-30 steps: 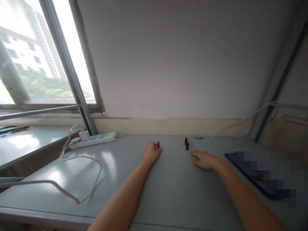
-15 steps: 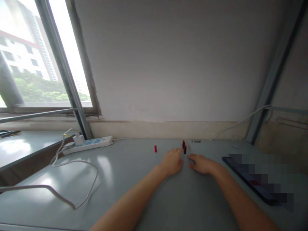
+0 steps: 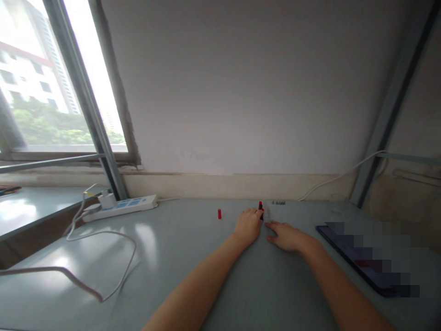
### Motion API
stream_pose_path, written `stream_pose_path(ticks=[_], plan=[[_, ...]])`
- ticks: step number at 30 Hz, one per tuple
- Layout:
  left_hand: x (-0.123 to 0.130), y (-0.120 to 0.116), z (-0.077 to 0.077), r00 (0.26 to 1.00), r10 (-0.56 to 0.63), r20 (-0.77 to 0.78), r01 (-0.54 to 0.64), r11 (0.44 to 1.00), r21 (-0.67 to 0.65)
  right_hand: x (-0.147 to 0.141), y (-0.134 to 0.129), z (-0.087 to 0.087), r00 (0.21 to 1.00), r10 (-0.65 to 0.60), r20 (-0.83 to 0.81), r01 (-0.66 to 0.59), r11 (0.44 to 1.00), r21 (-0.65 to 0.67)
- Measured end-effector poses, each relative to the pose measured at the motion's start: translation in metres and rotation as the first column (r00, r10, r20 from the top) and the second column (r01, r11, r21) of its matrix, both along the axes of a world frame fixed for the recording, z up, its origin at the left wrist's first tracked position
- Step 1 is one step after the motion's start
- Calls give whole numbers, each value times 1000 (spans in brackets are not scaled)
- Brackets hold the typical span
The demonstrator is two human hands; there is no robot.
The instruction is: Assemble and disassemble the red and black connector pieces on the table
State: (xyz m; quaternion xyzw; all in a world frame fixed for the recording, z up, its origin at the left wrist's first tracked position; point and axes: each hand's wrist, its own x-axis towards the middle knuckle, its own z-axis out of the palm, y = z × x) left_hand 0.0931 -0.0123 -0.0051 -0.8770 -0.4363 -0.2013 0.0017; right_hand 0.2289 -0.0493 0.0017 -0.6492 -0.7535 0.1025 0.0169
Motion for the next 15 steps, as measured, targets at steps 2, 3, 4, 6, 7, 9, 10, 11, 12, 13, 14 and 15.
stream_pose_path(ticks=[2, 3, 4, 6, 7, 9, 10, 11, 12, 13, 14, 15], plan=[[-1, 2, 1, 999, 22, 34, -21, 1000, -8, -1, 0, 1, 1000, -20, 16, 21, 999, -29], [-2, 2, 2, 998, 28, 52, -27, 999, -20, -2, 0, 2, 999, -25, 21, 26, 999, -36], [-4, 2, 2, 997, 33, 72, -30, 999, -34, -2, -1, 2, 999, -30, 23, 31, 999, -40], [-10, 1, 3, 994, 44, 102, -38, 998, -56, -4, -2, 4, 999, -37, 28, 38, 998, -49], [-14, -1, 4, 993, 48, 112, -41, 997, -61, -4, -2, 5, 999, -41, 30, 43, 998, -55], [-23, -4, 4, 990, 48, 130, -41, 997, -60, -5, -3, 5, 998, -52, 32, 54, 997, -60], [-27, -6, 3, 989, 42, 142, -34, 998, -54, -5, -3, 5, 998, -57, 31, 59, 997, -59], [-32, -8, 3, 987, 34, 159, -27, 999, -47, -5, -3, 4, 998, -63, 30, 65, 996, -56], [-36, -10, 2, 983, 25, 181, -18, 999, -44, -5, -2, 4, 997, -67, 29, 69, 996, -53], [-40, -12, 0, 978, 22, 208, -13, 999, -45, -5, -2, 4, 997, -72, 29, 73, 996, -50], [-44, -13, -1, 970, 27, 242, -15, 999, -52, -5, -2, 3, 997, -76, 30, 77, 996, -49], [-47, -14, -3, 959, 40, 280, -23, 998, -62, -5, -2, 3, 996, -81, 33, 82, 995, -50]])
